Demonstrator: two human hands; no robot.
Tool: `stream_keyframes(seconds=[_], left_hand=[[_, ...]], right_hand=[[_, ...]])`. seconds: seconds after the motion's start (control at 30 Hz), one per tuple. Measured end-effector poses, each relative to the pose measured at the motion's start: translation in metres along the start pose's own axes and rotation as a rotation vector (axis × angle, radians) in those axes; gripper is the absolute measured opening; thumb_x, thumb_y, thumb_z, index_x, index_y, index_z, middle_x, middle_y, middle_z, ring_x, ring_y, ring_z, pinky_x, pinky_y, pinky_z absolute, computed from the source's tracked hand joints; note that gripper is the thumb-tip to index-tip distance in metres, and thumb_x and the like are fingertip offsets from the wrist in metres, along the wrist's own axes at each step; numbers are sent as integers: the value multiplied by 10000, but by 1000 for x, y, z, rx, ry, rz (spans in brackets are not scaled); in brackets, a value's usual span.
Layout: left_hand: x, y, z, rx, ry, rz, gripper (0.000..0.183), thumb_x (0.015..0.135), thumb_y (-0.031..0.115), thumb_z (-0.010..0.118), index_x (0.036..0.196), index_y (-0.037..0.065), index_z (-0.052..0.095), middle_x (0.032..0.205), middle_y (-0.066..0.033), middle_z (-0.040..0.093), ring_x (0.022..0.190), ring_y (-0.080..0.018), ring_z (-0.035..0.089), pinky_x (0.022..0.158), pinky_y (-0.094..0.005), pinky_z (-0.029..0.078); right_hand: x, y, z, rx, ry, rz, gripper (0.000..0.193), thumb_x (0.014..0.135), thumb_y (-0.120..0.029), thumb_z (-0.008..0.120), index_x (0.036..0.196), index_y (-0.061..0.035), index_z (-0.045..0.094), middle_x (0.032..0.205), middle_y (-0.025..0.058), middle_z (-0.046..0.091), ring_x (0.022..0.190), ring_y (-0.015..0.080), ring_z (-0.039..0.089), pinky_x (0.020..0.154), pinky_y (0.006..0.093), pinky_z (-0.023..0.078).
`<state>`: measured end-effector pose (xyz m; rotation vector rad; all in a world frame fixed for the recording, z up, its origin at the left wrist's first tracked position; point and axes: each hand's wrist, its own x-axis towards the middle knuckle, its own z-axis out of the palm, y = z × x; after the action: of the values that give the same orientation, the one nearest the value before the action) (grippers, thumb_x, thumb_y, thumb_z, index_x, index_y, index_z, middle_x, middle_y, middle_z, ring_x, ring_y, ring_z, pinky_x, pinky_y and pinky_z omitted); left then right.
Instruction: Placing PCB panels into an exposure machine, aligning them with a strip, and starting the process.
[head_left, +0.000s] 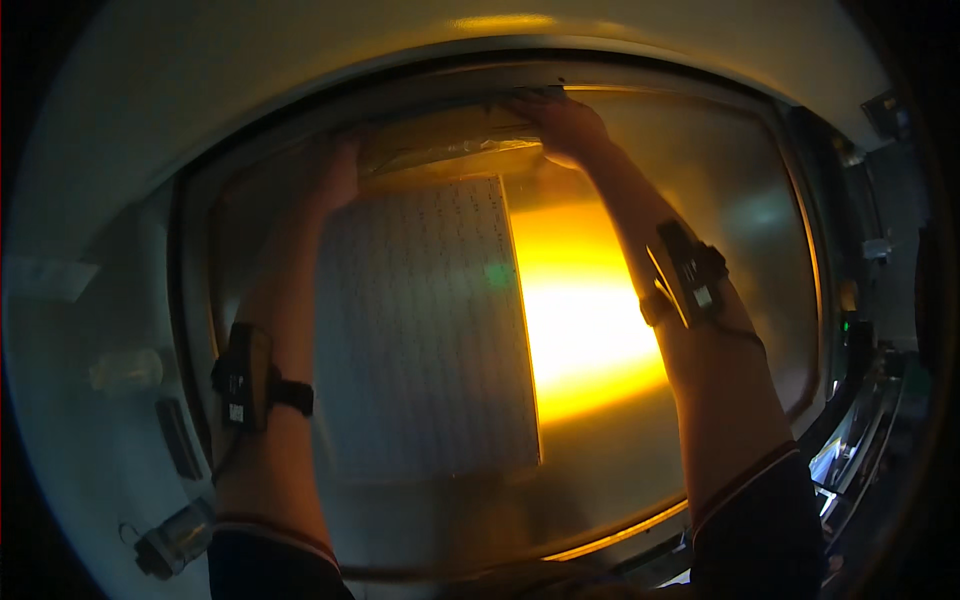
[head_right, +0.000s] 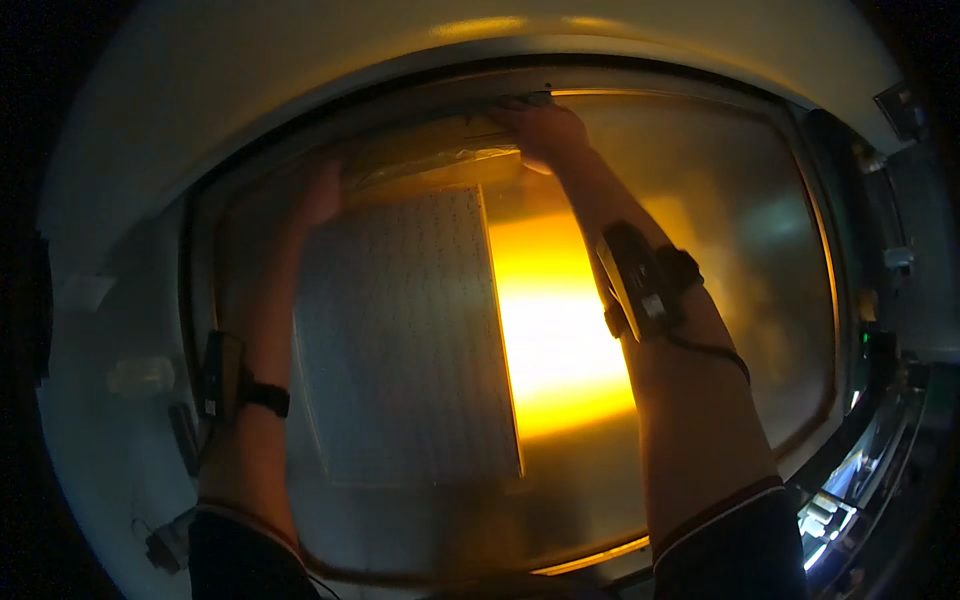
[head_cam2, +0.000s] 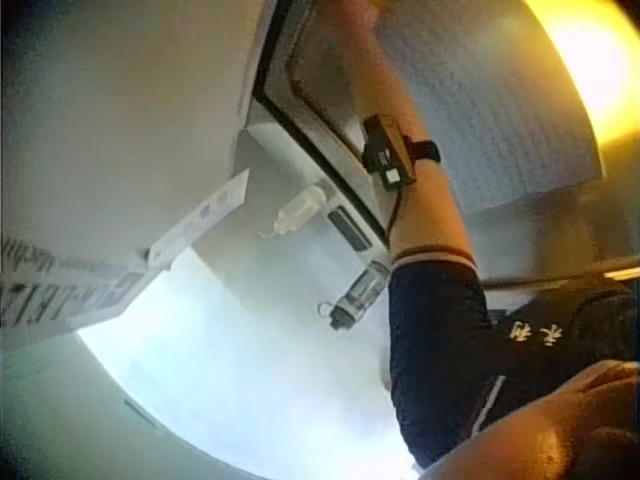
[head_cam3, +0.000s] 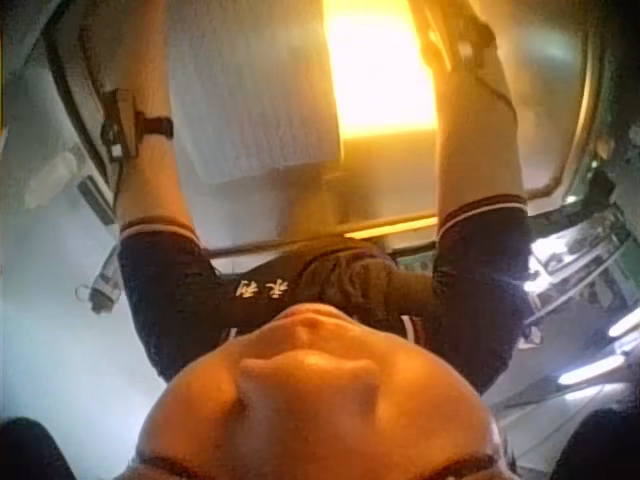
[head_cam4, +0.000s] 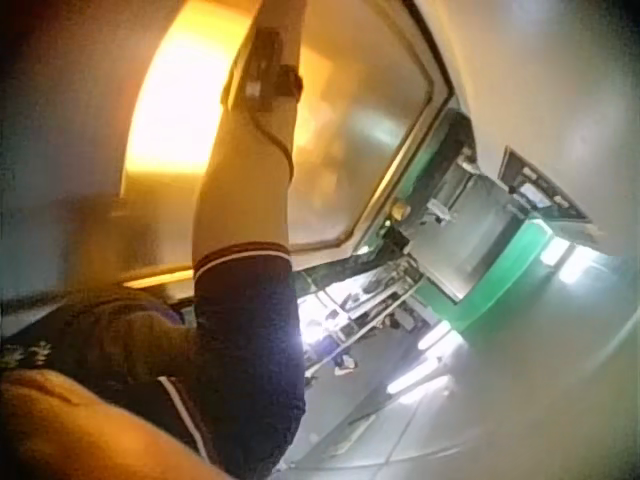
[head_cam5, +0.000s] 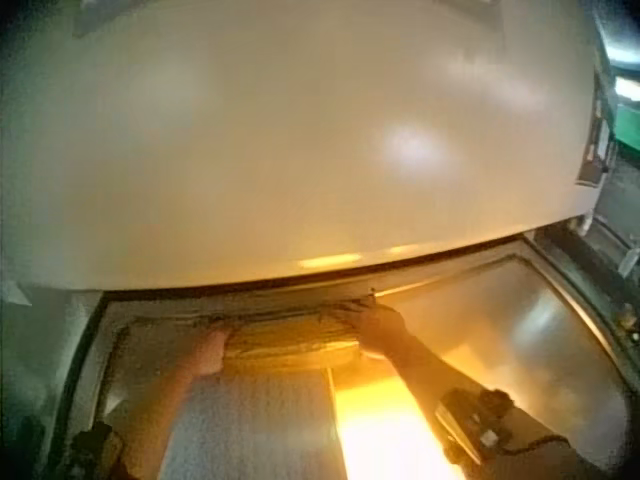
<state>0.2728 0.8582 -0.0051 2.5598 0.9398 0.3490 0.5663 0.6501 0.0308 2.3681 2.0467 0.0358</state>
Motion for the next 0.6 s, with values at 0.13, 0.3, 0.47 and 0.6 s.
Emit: stream_keyframes(seconds=[0.13,0.3,0.47,0.6], left_hand=[[-12,31,-13,312,-253,-262,503,924,20,549,1410,132,480,1383,-151,537,1254,-327,527,1069,-474,421],[-116,97,-55,435,-352,-94,624,853,39,639,1433,163,444,1286,-204,583,1162,-359,590,1012,-465,468],[-377,197,-81,54,-621,218,639,762,136,656,1385,106,515,1345,-184,569,1199,-401,548,1041,-515,423],[-506,262,-77,333,-749,170,650,776,178,688,1392,96,499,1442,-155,488,1281,-459,458,1076,-539,376]], right_hand=[[4,6,20,-64,45,40,760,767,-40,653,1439,-327,446,1457,6,486,1286,294,501,1006,409,491],[-115,-37,-1,-10,24,-41,742,721,3,626,1416,-209,477,1417,73,493,1255,328,475,1044,414,439],[-392,-110,-54,445,-331,-181,558,810,-75,563,1356,-191,544,1316,112,583,1151,365,572,947,476,488],[-547,-168,-70,412,-57,-180,502,878,-229,573,1378,-202,532,1364,179,550,1166,432,589,957,536,496]])
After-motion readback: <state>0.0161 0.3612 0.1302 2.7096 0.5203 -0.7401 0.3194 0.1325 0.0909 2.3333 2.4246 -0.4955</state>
